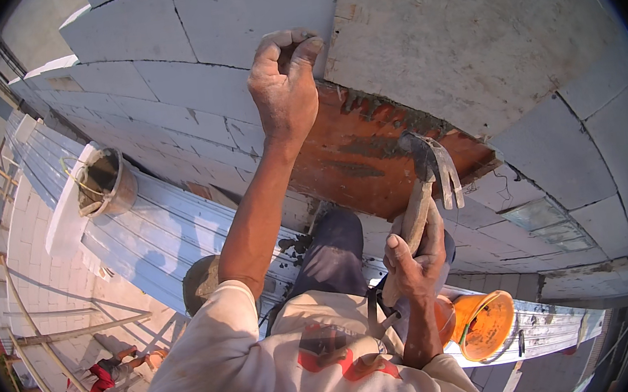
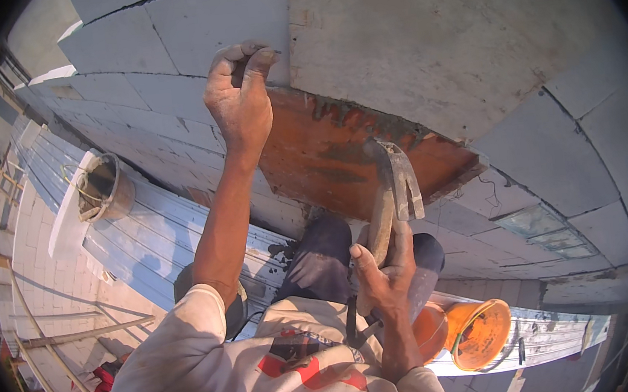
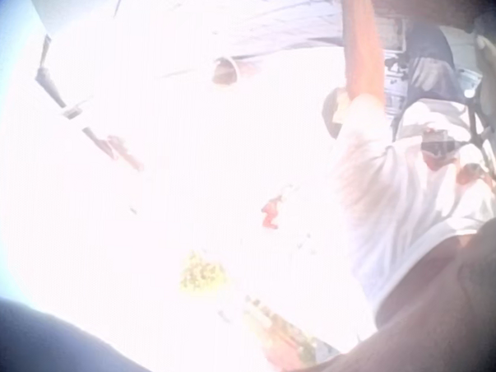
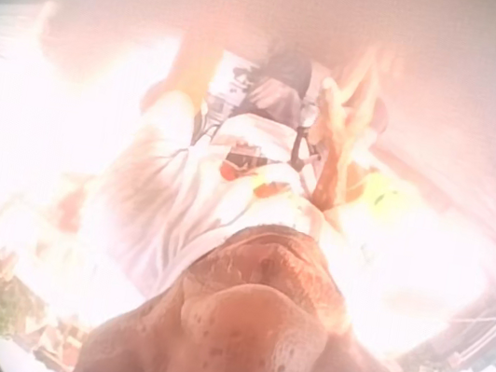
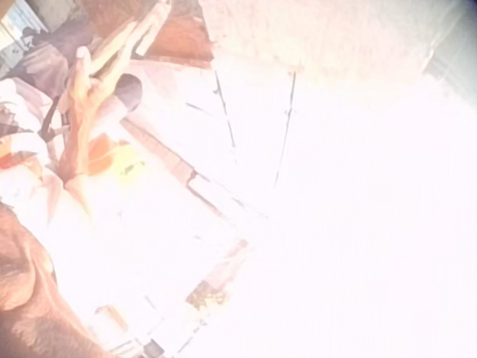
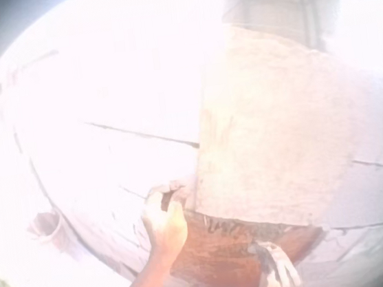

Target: The person installs white rectangular tiles onto a wall using a hammer and trowel. They scoop mortar from a bucket, apply it to the wall, and secure the tiles by tapping them into place. The person also retrieves nails from a bucket and uses the hammer to drive them into the wall structure.

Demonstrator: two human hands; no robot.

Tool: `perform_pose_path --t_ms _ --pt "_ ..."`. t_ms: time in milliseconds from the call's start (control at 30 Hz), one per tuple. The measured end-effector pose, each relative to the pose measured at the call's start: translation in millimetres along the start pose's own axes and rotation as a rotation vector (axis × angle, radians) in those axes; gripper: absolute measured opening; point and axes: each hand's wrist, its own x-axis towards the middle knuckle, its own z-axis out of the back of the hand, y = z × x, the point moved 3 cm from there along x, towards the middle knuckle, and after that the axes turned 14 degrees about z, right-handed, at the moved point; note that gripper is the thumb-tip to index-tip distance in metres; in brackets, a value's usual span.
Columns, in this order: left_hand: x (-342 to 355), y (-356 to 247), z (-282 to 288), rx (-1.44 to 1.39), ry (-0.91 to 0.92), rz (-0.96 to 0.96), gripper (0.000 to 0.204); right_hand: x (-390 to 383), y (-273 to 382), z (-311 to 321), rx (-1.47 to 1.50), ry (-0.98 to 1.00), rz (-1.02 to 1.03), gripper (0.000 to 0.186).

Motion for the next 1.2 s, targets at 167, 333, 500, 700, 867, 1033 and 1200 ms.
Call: perform_pose_path --t_ms 167,333,500,700,867,1033,1200 --pt "4 2 -19 -0.088 -0.009 0.015 0.011 -6 -11 3 -0.06 0.026 0.01 0.072" --pt "9 15 -22 -0.071 -0.058 -0.136 0.01 -8 -12 2 -0.033 0.047 0.009 0.073" --pt "10 -5 -26 0.259 -0.119 -0.542 0.012 9 -13 6 -0.183 0.148 0.285 0.063" --pt "10 -12 -28 0.324 -0.128 -0.606 0.016 70 18 -18 -0.248 0.285 0.571 0.054" --pt "10 -18 -27 0.32 -0.143 -0.604 0.016 107 31 -41 -0.338 0.28 0.759 0.054" --pt "11 -14 -23 0.352 -0.119 -0.593 0.016 127 44 -54 -0.477 0.315 0.639 0.06" --pt "7 -21 -28 0.345 -0.103 -0.568 0.017 119 36 -50 -0.402 0.215 0.684 0.059"
